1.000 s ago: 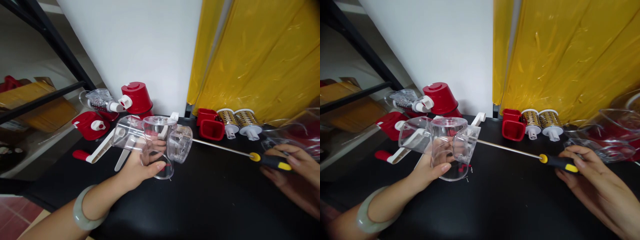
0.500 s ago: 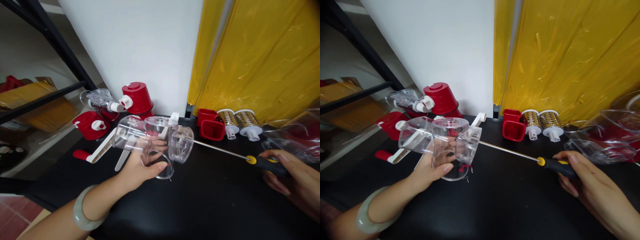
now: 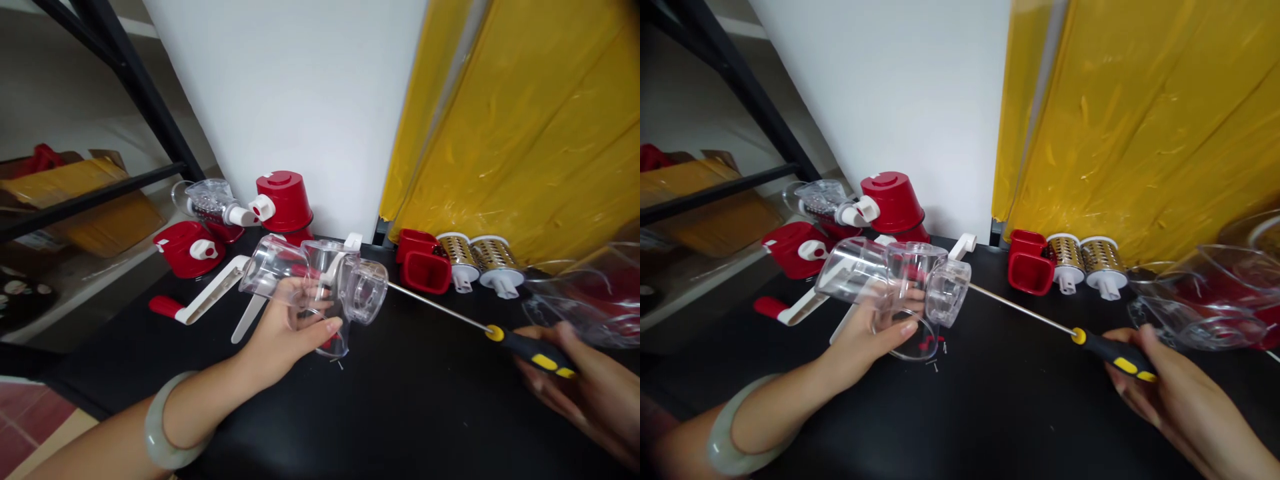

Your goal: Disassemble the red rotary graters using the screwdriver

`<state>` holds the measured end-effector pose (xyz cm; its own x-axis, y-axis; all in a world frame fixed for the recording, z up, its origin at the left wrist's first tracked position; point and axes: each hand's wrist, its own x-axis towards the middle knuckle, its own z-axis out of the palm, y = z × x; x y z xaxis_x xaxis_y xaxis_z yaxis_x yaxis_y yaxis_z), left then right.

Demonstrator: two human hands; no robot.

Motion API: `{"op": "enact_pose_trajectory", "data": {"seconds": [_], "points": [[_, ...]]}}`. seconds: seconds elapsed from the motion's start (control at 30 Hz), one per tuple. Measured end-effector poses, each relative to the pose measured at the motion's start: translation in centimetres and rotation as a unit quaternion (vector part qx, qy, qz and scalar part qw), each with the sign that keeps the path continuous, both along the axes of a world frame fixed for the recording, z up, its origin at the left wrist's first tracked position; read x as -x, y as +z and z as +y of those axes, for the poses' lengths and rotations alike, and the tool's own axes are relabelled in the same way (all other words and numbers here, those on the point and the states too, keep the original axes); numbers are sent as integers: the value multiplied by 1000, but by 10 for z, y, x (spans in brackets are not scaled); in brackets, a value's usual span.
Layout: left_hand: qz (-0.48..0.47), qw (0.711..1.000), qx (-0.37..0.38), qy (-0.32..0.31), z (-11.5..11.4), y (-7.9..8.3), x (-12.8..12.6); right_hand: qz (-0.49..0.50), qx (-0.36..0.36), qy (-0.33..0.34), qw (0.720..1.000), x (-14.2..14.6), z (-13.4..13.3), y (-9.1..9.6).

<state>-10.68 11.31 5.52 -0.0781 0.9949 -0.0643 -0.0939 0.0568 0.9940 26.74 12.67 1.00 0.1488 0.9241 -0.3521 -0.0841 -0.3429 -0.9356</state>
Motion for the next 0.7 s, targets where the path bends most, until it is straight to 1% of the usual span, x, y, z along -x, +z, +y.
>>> {"op": "enact_pose_trajectory", "data": {"seconds": [0.07, 0.17, 0.27, 0.37, 0.43, 0.5, 0.53, 0.6, 0.7], "points": [[-12, 1000, -3, 4, 0, 0, 0, 2, -16, 4, 1000, -2, 1, -4], [-26, 1000, -6, 10, 1, -1, 0, 12, -51, 7, 999, -14, 5, -15], [-27, 1000, -13, 2, 2, -3, 1, 28, -45, -6, 999, -26, 9, -24], [-32, 999, -27, -13, 1, -4, 2, 84, -31, -26, 996, -25, 8, -21], [-33, 999, -28, -16, 1, -4, 2, 107, 5, -41, 993, -18, 6, -14], [-34, 999, -19, -15, 1, -3, 2, 91, 32, -34, 995, -11, 3, -8], [-36, 999, -12, -13, 1, -2, 2, 73, 28, -23, 997, -8, 2, -7], [-43, 999, 2, -6, 1, -1, 2, 33, -8, 4, 999, -7, 0, -7], [-49, 999, 14, 6, 1, 2, 1, 6, -58, 23, 998, -13, -1, -15]]}}
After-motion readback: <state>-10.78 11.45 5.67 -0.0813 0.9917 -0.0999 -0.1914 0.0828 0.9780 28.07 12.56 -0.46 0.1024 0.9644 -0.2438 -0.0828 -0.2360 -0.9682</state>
